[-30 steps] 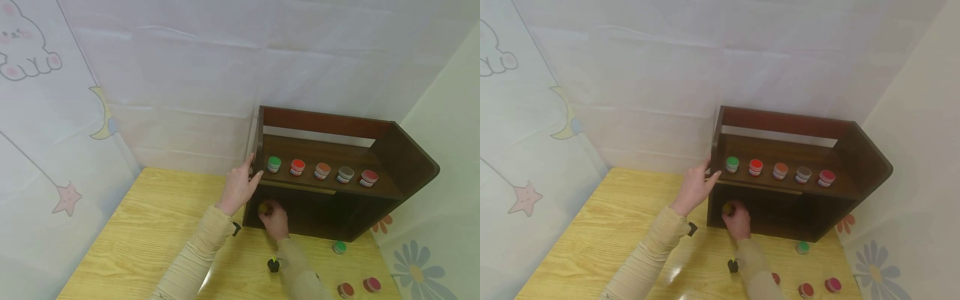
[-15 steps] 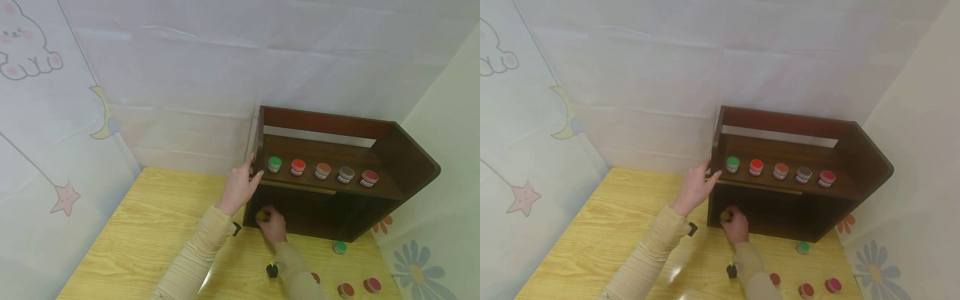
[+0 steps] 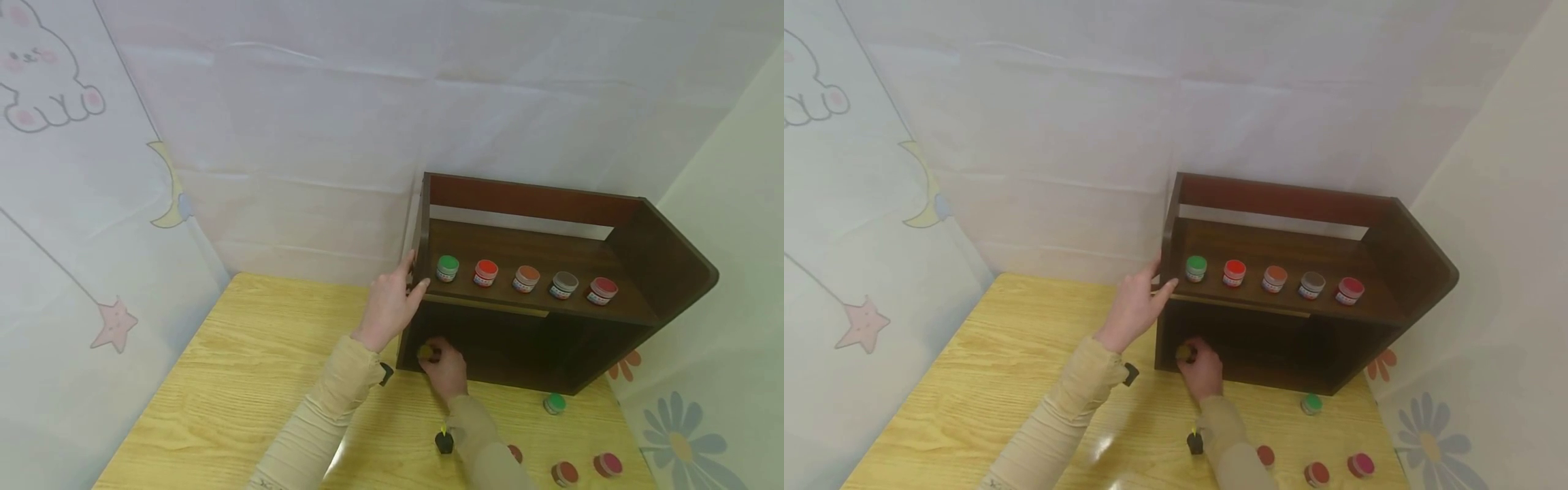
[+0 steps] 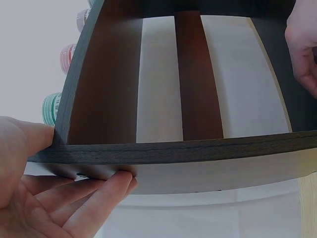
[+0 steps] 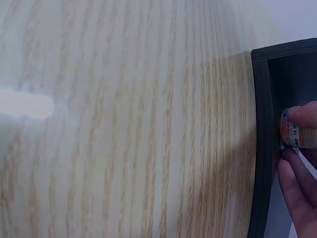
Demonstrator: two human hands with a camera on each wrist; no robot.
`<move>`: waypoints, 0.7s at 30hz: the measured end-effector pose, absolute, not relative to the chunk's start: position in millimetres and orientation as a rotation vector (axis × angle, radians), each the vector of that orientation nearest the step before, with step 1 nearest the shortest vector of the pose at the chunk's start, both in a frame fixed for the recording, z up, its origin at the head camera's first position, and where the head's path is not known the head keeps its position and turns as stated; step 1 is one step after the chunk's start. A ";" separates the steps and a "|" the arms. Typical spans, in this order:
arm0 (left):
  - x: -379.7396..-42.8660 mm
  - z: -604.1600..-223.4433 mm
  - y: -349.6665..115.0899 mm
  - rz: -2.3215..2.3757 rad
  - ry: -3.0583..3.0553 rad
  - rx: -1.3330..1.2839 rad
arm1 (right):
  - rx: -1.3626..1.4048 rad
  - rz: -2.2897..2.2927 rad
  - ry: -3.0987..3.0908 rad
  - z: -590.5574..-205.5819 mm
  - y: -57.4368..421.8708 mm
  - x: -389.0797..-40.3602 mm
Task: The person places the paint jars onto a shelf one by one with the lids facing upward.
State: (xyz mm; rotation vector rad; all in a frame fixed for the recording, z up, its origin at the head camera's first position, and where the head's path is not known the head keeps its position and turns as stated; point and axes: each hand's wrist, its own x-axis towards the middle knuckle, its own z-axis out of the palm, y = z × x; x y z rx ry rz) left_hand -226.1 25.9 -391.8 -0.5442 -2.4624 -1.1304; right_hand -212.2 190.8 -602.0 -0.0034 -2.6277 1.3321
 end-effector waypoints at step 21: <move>-225.1 -390.7 24.2 -1.134 -2.454 -0.565 | 0.025 1.149 -2.689 -607.7 193.7 -212.4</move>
